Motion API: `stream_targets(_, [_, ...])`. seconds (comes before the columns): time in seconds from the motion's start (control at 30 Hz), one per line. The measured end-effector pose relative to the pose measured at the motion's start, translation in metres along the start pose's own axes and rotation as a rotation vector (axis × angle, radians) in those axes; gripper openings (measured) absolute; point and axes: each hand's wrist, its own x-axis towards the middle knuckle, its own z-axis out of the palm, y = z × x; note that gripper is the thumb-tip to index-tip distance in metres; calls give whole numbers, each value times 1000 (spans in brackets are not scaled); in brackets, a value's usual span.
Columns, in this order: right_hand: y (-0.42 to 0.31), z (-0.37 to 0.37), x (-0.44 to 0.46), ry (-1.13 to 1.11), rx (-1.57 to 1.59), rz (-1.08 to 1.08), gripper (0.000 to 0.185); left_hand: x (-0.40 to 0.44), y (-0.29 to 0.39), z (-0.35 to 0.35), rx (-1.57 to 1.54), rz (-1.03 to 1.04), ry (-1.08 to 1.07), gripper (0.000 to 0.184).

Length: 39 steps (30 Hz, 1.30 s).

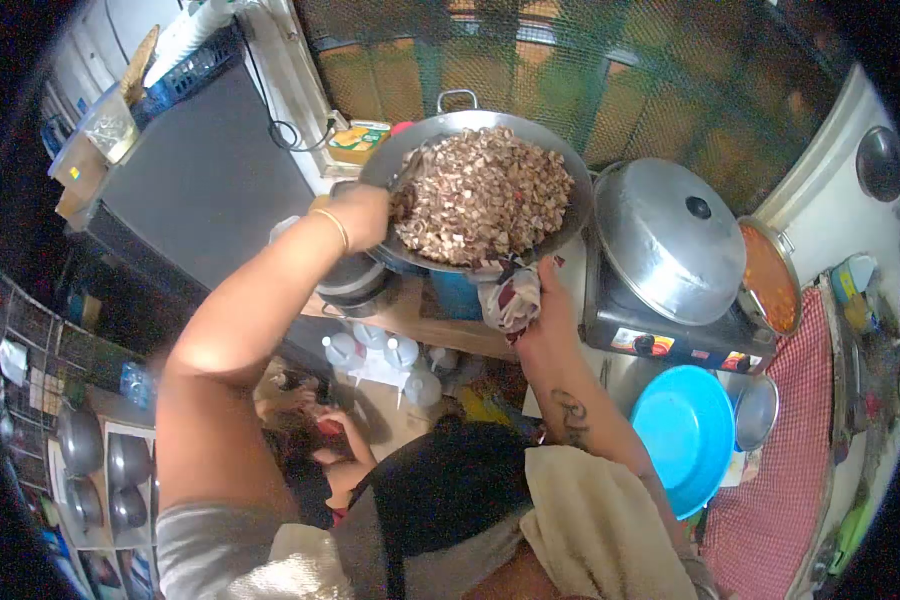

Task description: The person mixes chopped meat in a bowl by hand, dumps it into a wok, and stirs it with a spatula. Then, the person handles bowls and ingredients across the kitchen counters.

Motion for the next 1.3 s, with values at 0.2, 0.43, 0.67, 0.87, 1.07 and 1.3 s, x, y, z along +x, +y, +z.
stream_targets(0.2, [2, -3, -9, -80, 22, 25, 40, -68, 15, -28, 42, -18, 39, 21])
stream_targets(0.43, [9, 24, -39, 43, 90, 97, 34, -67, -5, -42, 15, 13, 6, 25])
stream_targets(0.67, [13, -6, -36, -176, 185, 164, 33, 7, -13, -15, 81, -218, 18, 31])
stream_targets(0.87, [12, 5, -34, -63, -103, -55, 28, 21, 11, -3, 237, -257, 206, 28])
stream_targets(1.07, [-6, 20, -19, 87, -57, -128, 23, -15, 12, -51, 473, -141, 454, 22])
stream_targets(1.3, [-24, 21, 1, 198, -288, -184, 25, 50, -14, -28, 408, -137, 212, 24])
